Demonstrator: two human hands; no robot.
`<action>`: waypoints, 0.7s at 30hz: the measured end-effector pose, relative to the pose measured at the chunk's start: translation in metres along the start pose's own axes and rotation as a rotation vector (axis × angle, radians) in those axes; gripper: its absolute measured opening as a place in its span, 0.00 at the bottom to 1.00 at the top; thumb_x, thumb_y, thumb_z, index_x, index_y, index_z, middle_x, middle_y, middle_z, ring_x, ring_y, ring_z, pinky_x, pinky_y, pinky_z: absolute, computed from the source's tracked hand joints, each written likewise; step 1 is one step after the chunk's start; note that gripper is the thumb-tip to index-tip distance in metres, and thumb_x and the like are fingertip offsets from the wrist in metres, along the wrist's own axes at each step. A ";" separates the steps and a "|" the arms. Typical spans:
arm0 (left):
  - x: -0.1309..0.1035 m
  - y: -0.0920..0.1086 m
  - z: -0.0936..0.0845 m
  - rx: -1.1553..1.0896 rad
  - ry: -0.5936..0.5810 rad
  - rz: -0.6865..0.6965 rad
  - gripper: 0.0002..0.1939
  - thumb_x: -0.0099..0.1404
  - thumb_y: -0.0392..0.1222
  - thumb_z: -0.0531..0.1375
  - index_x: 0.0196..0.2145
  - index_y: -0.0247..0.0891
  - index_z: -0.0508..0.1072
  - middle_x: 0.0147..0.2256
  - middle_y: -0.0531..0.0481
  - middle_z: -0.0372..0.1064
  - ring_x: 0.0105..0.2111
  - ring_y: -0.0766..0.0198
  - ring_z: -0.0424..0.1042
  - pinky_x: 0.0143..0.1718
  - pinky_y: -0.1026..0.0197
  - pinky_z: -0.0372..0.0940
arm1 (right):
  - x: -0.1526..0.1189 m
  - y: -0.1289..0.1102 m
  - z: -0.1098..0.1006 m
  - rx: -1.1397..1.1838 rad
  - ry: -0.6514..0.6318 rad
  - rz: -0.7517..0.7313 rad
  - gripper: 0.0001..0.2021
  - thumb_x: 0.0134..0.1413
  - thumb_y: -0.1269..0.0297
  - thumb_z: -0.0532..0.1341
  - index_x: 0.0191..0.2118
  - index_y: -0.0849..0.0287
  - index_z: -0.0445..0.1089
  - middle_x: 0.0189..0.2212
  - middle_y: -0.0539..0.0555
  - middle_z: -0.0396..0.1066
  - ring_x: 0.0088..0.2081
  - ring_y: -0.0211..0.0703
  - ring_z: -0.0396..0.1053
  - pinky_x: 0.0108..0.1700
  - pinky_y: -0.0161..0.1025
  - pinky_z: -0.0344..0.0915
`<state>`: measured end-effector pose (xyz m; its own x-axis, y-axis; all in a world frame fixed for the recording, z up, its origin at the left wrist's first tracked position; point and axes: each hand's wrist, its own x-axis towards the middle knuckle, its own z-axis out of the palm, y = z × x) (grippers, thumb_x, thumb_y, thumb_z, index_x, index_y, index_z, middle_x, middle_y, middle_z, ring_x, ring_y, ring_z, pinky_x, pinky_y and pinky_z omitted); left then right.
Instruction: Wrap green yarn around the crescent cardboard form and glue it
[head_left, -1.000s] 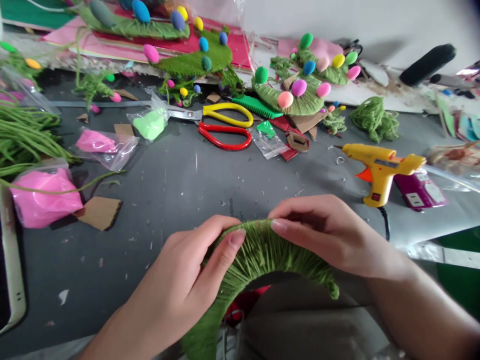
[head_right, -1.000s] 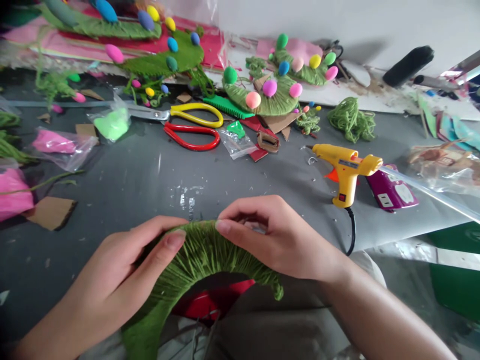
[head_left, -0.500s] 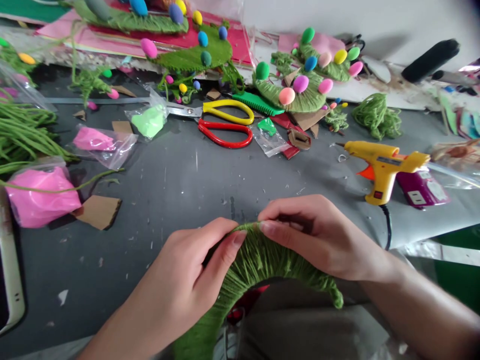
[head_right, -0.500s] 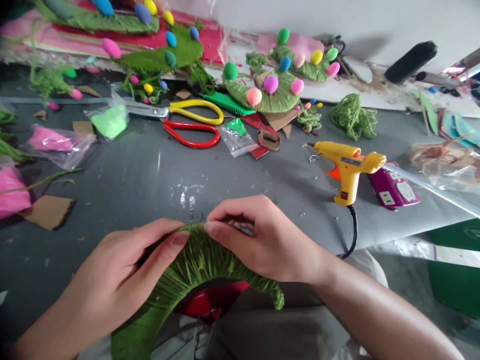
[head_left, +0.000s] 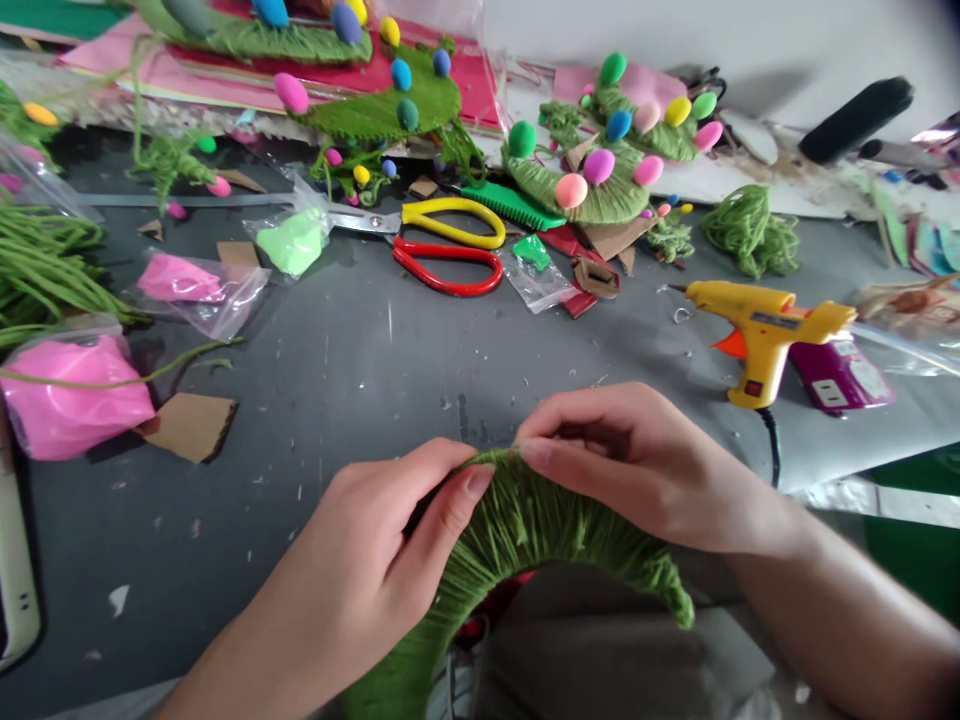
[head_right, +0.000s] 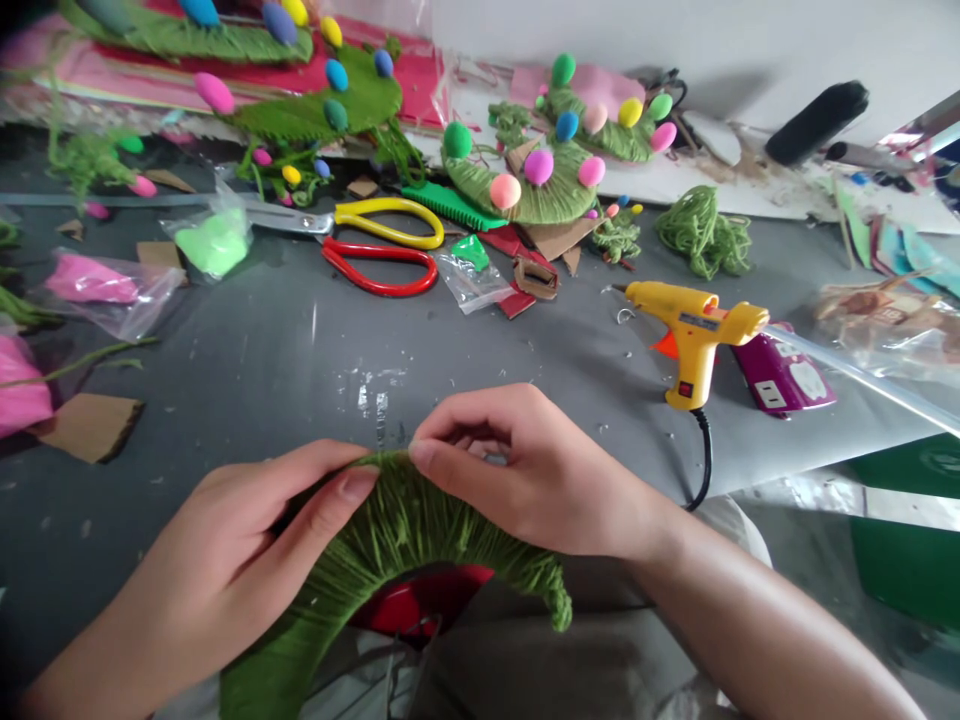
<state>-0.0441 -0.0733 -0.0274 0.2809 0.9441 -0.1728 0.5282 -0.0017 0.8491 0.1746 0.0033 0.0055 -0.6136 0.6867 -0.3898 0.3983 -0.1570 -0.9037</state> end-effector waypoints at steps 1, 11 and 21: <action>0.000 0.001 0.000 0.003 -0.013 -0.002 0.10 0.74 0.46 0.53 0.35 0.42 0.67 0.24 0.60 0.69 0.22 0.72 0.68 0.24 0.67 0.57 | -0.001 0.001 -0.001 0.001 0.007 0.003 0.03 0.59 0.67 0.66 0.35 0.59 0.76 0.25 0.45 0.67 0.25 0.28 0.57 0.23 0.25 0.52; -0.001 0.000 0.001 0.022 -0.015 0.020 0.12 0.74 0.45 0.52 0.32 0.41 0.64 0.22 0.60 0.66 0.20 0.73 0.65 0.23 0.66 0.56 | 0.002 -0.001 0.011 -0.072 0.055 -0.065 0.04 0.60 0.67 0.65 0.33 0.61 0.76 0.24 0.45 0.67 0.25 0.27 0.57 0.23 0.25 0.53; -0.001 0.005 -0.001 -0.004 -0.045 0.000 0.14 0.75 0.46 0.51 0.30 0.41 0.63 0.21 0.60 0.62 0.19 0.72 0.63 0.22 0.66 0.55 | 0.004 -0.002 0.006 -0.002 -0.006 0.004 0.06 0.61 0.63 0.65 0.35 0.60 0.77 0.24 0.45 0.65 0.25 0.28 0.55 0.23 0.26 0.53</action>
<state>-0.0425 -0.0737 -0.0229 0.3167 0.9283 -0.1949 0.5248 -0.0003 0.8512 0.1676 0.0023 0.0047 -0.6161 0.6820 -0.3940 0.4021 -0.1578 -0.9019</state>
